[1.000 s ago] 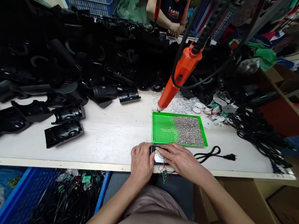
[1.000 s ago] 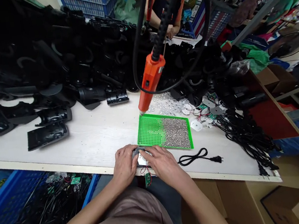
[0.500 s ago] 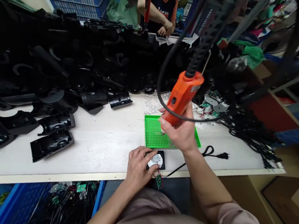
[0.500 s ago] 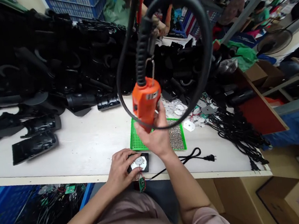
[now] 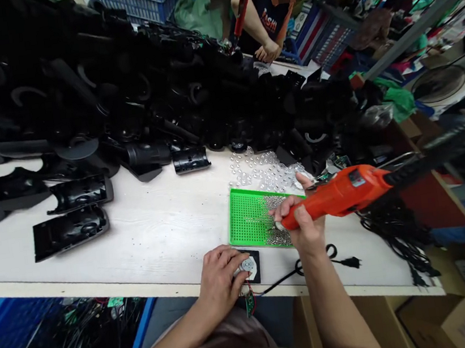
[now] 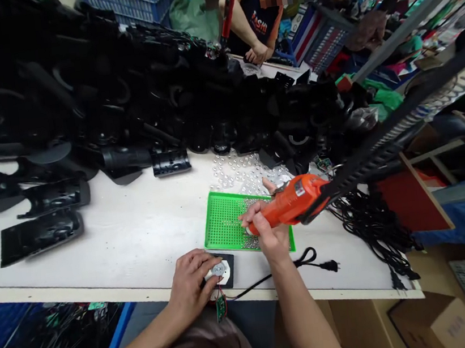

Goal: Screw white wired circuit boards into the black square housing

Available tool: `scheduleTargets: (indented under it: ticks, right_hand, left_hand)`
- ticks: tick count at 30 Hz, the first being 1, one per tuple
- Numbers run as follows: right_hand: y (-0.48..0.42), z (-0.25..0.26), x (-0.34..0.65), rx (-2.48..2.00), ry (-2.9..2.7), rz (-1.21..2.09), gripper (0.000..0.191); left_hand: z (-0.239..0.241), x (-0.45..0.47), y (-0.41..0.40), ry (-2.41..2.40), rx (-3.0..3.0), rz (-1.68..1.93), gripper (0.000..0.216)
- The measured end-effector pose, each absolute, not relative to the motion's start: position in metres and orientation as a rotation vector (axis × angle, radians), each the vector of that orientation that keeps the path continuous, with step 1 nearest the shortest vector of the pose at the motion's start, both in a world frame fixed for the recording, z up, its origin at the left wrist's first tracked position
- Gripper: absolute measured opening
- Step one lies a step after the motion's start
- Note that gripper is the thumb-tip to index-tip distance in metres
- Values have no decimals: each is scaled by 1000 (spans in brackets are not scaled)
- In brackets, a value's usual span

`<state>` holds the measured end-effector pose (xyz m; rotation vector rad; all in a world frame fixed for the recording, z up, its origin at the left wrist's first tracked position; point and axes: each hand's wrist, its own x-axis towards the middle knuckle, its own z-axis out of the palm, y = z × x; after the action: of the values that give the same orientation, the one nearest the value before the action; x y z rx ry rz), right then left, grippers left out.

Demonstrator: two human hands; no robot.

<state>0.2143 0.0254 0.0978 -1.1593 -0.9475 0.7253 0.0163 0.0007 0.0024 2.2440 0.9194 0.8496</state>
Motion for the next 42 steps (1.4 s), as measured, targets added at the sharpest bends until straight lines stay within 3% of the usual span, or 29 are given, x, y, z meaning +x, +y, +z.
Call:
scheduleTargets:
  ticks: [7, 21, 27, 30, 42]
  right_hand:
    - [74, 50, 197, -984, -913, 761, 75]
    - [79, 32, 194, -1045, -1004, 919, 67]
    - [60, 88, 194, -927, -898, 739, 60]
    - [28, 108, 193, -852, -904, 833, 65]
    - [-16, 71, 164, -1032, -738, 808, 76]
  left_hand:
    - [2, 15, 2, 897, 2236, 855, 28]
    - [4, 15, 2, 893, 2211, 851, 24]
    - [3, 15, 4, 887, 2223, 847, 26]
    - [2, 15, 5, 877, 2229, 845, 26]
    - [-3, 16, 5, 882, 2213, 821, 27]
